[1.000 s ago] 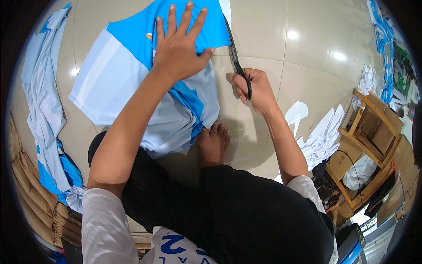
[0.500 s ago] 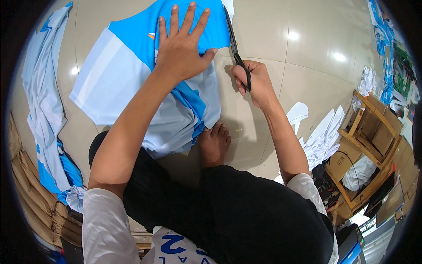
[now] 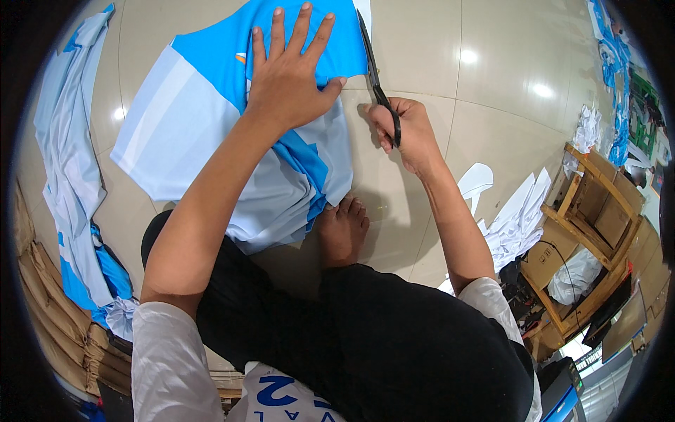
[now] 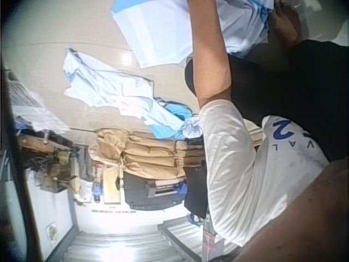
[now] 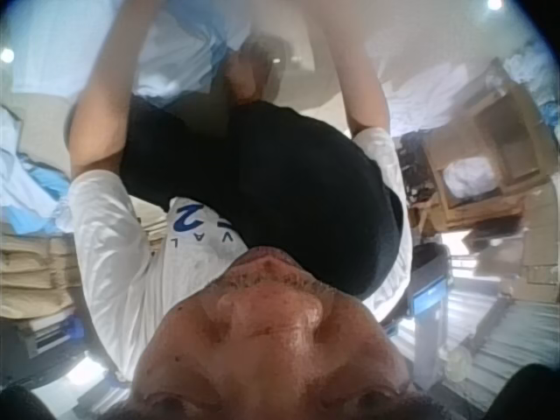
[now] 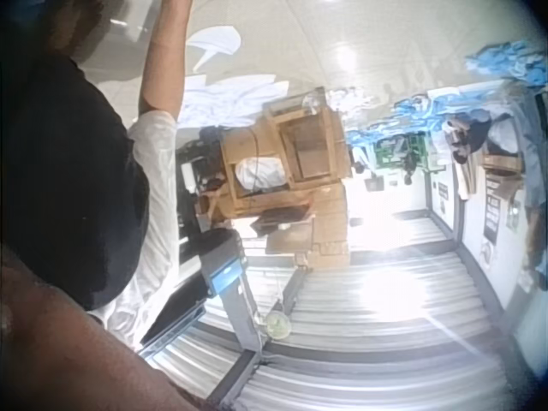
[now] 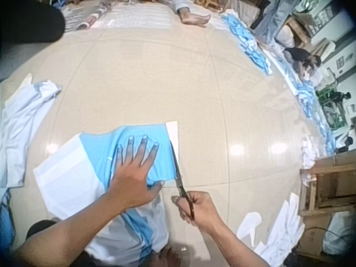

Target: The person sits on the floor and uses scissors to cut a blue and white piece of fabric, following a white paper pattern placed on top. After cutting, the person removes the pattern and unfolds the fabric to inspect the result.

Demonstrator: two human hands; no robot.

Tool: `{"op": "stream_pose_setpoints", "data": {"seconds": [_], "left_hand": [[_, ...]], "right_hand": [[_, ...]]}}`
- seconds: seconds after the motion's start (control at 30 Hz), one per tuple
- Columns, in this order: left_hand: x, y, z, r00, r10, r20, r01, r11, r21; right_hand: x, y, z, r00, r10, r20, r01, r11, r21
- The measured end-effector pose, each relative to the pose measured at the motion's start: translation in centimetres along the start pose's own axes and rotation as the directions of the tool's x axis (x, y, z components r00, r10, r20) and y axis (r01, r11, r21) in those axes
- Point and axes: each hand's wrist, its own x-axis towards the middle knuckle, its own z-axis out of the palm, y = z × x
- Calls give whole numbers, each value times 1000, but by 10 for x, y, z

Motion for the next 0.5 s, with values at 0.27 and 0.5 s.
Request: {"op": "stream_pose_setpoints", "data": {"seconds": [0.27, 0.5], "left_hand": [[1, -1, 3, 1000, -10, 16, 10, 999, 52], [1, 0, -1, 999, -18, 43, 17, 1000, 7]], "right_hand": [[13, -12, 2, 1000, -20, 22, 19, 1000, 18], [17, -10, 1, 999, -39, 20, 38, 998, 57]]}}
